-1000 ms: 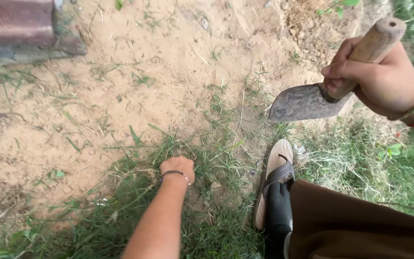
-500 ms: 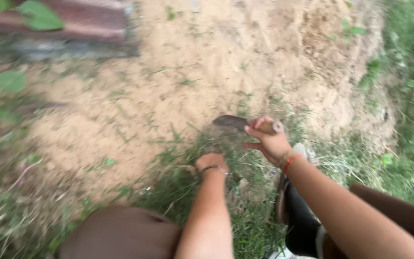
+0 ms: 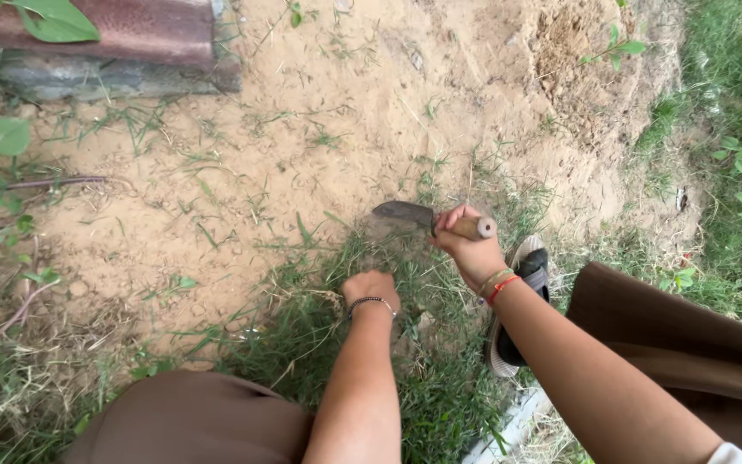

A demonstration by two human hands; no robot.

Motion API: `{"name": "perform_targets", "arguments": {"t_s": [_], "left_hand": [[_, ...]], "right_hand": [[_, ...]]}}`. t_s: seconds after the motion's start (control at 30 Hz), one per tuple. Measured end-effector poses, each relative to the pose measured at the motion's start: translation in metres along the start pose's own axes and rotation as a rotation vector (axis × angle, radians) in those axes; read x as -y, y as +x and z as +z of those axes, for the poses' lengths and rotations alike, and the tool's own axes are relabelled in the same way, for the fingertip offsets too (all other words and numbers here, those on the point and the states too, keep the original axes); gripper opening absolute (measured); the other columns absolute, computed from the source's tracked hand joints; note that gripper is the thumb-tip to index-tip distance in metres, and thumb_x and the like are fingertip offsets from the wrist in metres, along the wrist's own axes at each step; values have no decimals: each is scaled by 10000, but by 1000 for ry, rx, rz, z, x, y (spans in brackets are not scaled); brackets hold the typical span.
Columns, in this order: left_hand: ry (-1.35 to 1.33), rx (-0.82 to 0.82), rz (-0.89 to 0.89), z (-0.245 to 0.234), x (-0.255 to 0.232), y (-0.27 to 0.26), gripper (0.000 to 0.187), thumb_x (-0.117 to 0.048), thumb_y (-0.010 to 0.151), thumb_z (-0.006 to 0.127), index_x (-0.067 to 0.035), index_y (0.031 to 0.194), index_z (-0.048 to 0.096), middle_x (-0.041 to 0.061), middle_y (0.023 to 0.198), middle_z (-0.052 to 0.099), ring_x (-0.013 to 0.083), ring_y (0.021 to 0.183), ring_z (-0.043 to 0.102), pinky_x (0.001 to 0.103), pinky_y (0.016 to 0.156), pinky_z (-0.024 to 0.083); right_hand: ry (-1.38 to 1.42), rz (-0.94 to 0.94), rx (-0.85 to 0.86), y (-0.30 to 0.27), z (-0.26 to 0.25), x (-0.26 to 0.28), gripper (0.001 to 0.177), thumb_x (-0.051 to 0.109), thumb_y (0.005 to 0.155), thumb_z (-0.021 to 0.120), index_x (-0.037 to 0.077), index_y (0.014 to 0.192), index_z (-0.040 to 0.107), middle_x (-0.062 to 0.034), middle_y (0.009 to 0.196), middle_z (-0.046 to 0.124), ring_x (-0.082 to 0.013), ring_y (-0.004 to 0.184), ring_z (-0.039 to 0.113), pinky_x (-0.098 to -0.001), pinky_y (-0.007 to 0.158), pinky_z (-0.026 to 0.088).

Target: The person pulls weeds and grass by hand and digs into the sandy soil using a garden trowel near a piece of corrugated metal.

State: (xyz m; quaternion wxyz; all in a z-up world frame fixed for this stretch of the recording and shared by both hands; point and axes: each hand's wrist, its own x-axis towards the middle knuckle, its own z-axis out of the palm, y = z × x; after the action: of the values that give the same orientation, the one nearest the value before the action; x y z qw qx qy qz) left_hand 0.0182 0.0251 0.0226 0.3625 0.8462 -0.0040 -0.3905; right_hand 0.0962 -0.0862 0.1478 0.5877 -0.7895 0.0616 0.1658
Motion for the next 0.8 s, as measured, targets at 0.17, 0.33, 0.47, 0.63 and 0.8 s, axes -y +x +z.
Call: {"name": "perform_targets", "arguments": {"t_s": [0.17, 0.33, 0.47, 0.63, 0.8], "left_hand": [[7, 25, -10, -6, 2, -3, 286, -233, 950, 602, -181, 1178, 766, 74, 1229, 734, 256, 1163, 698, 400, 910, 572], [-32, 29, -20, -12, 4, -7, 303, -248, 932, 601, -183, 1182, 761, 82, 1244, 725, 276, 1171, 691, 411, 926, 572], [-81, 16, -12, -13, 12, -7, 337, -258, 891, 623, -205, 1202, 741, 103, 1272, 695, 303, 1194, 664, 425, 952, 555], [-87, 24, -17, 1, 18, -6, 338, -265, 922, 591, -156, 1198, 751, 128, 1249, 719, 330, 1164, 689, 457, 919, 572], [-128, -20, -47, 4, 14, 3, 327, -252, 888, 620, -169, 1172, 760, 117, 1248, 715, 321, 1161, 681, 444, 908, 571]], "right_hand": [[-71, -43, -1, -2, -6, -8, 330, -210, 716, 651, 74, 845, 544, -54, 939, 600, -187, 935, 596, -389, 828, 585], [20, -34, -68, -3, 9, -16, 324, -199, 709, 647, 86, 829, 549, -45, 915, 606, -180, 898, 599, -355, 751, 574], [-100, -119, -110, 17, 19, -26, 372, -223, 658, 660, 85, 839, 555, -53, 905, 623, -165, 848, 596, -308, 686, 533], [22, 50, -136, 38, 18, -14, 328, -203, 685, 620, 77, 846, 559, -75, 863, 610, -192, 690, 580, -327, 510, 468], [-73, 111, -117, 49, 25, 12, 309, -166, 693, 607, 95, 849, 549, -65, 843, 634, -193, 699, 616, -327, 517, 515]]}}
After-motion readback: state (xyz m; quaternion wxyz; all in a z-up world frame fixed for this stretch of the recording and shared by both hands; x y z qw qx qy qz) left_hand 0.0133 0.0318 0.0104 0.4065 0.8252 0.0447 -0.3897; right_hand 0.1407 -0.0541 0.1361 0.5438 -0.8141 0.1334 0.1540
